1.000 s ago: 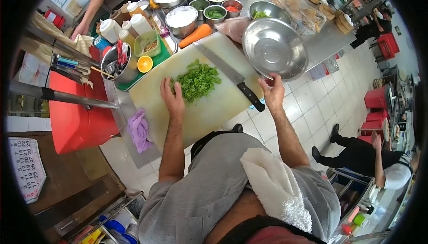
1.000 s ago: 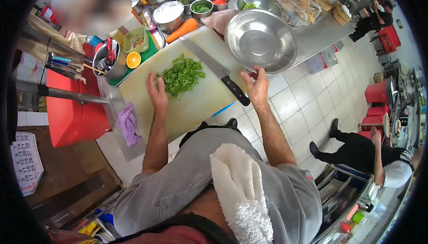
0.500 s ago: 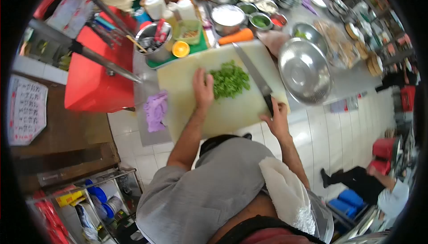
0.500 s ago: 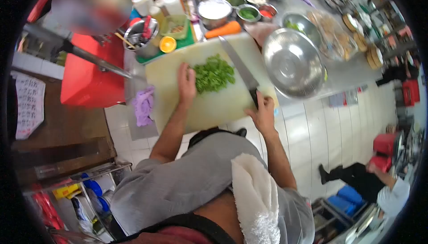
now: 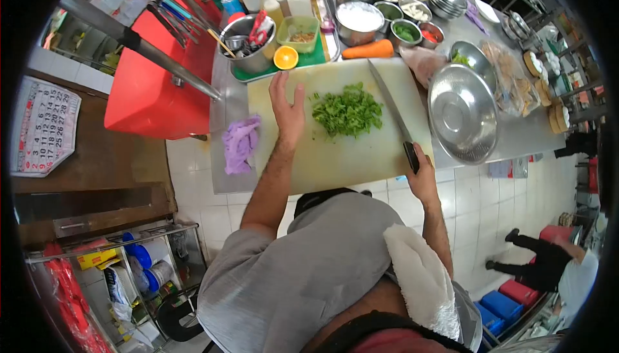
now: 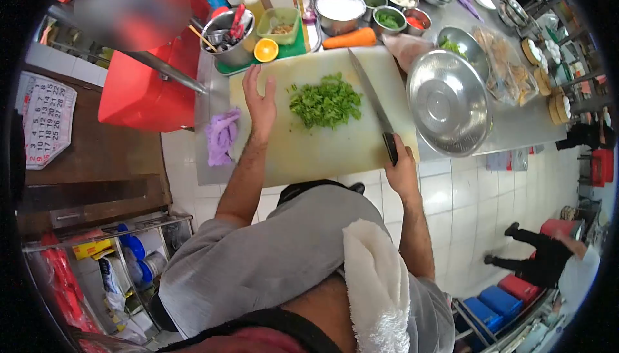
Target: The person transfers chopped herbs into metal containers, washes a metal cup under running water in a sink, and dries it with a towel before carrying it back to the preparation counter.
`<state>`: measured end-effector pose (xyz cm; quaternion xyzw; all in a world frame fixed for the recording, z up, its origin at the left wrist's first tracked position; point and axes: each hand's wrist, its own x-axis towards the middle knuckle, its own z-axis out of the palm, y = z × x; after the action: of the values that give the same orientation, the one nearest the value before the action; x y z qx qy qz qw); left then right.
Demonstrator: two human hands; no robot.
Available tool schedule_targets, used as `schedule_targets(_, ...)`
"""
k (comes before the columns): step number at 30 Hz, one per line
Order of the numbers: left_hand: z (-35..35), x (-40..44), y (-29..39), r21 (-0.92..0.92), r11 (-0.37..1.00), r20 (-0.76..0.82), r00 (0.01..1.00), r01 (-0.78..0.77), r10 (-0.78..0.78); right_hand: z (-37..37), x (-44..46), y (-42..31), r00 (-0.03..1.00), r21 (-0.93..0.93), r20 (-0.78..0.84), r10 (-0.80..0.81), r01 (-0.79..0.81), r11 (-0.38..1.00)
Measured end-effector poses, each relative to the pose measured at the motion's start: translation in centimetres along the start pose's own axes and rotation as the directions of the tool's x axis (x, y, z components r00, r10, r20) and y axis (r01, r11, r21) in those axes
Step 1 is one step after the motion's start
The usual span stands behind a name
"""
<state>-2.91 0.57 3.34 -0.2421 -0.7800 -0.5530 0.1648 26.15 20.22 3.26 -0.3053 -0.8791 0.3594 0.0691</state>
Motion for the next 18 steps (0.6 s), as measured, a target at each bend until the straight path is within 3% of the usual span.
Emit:
schedule_targets(3,1.4,-3.6,-1.8,-0.013,0.999,0.061,0.997,0.043,-0.042,-0.8,-1.3,0.5,0.998,0.314,0.06,0.03,-0.047,0.948)
schedule_targets(5,2.5,-4.8,-2.6,-0.022,0.999,0.073,0.997,0.039,-0.038,-0.9,-2.3,0.7,0.999,0.261,0.038,-0.01,0.0,0.965)
schedule_targets(10,5.9,-6.3,-1.7,0.163,0.986,0.138,0.99,-0.017,-0.006,0.5,-4.6,0.0,0.997,0.209,0.023,-0.067,0.061,0.976)
schedule_targets(12,7.3,-6.5,-0.8,0.135,0.991,0.156,0.987,0.013,-0.034,0.9,-4.9,-1.6,0.995,0.242,0.098,0.012,-0.035,0.97)
schedule_targets(16,9.8,-7.2,0.8,0.138,0.99,0.168,0.984,0.035,-0.058,2.2,-5.2,-2.7,0.993,0.283,0.112,-0.026,-0.006,0.959)
schedule_targets(18,10.9,-7.8,1.5,0.153,0.985,0.165,0.981,0.076,-0.102,2.2,-5.0,-3.4,0.985,0.309,0.171,0.013,-0.066,0.949)
